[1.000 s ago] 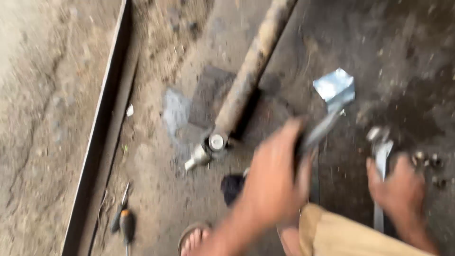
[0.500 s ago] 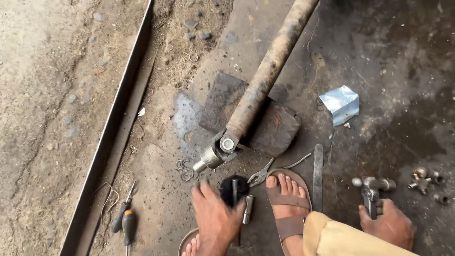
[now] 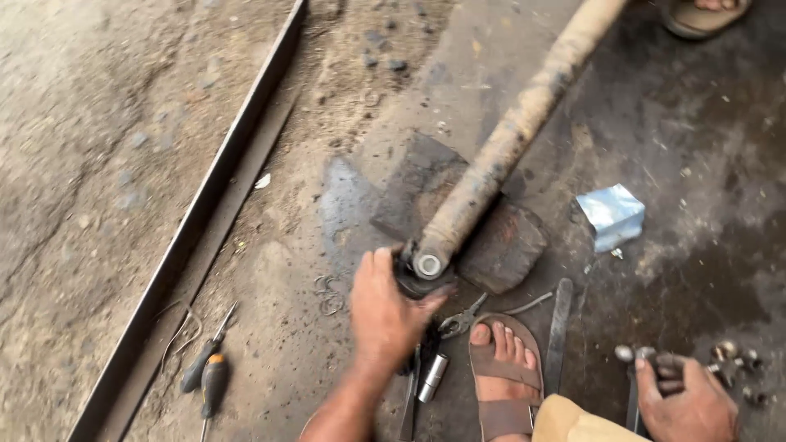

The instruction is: The person works on a rusty driveshaft lying on the workshop floor, fitting a universal joint into the yoke. They position the joint and bearing cups by hand, then use a hammer and a metal punch to drive the cups into place, at one point holding a chisel while striking it, and press components in with pliers between hammer strikes.

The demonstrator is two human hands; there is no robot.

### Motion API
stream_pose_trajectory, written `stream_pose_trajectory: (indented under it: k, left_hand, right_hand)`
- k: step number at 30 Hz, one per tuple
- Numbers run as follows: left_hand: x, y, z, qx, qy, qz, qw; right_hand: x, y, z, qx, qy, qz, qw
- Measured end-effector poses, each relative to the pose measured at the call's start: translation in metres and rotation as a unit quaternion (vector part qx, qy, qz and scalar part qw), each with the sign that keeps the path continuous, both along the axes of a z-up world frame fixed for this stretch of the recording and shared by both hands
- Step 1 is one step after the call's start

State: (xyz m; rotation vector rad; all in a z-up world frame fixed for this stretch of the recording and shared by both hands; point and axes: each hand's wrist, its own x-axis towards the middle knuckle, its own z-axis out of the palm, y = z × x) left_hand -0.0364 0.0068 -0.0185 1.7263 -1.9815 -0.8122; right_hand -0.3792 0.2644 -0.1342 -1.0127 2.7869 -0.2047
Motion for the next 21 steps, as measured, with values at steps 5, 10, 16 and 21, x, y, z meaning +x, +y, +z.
stream_pose_trajectory:
  k: [5,10,16,21]
  left_hand:
    - [-0.020,0.014,-0.010,-0.005,0.087,0.192,0.978]
    - [-0.003,0.018,-0.003,-0.013,0.173,0.143,0.974]
    - [-0.006,0.032,-0.028,-0.014,0.189,0.113,0.975]
    - [-0.003,0.026,-0.032,-0.032,0.193,0.076,0.978]
  right_hand:
    - [-0.072,0.044,-0.096,-0.015,-0.052,0.030,0.998]
    - [-0.093,0.059,-0.113,-0.031,-0.067,0.028,0.997]
    - [-0.037,0.052,-0.080,-0.004,-0.007,-0.071,0.997]
    - [-0.066,0.154,-0.202,-0.046,-0.021,-0.055,0.997]
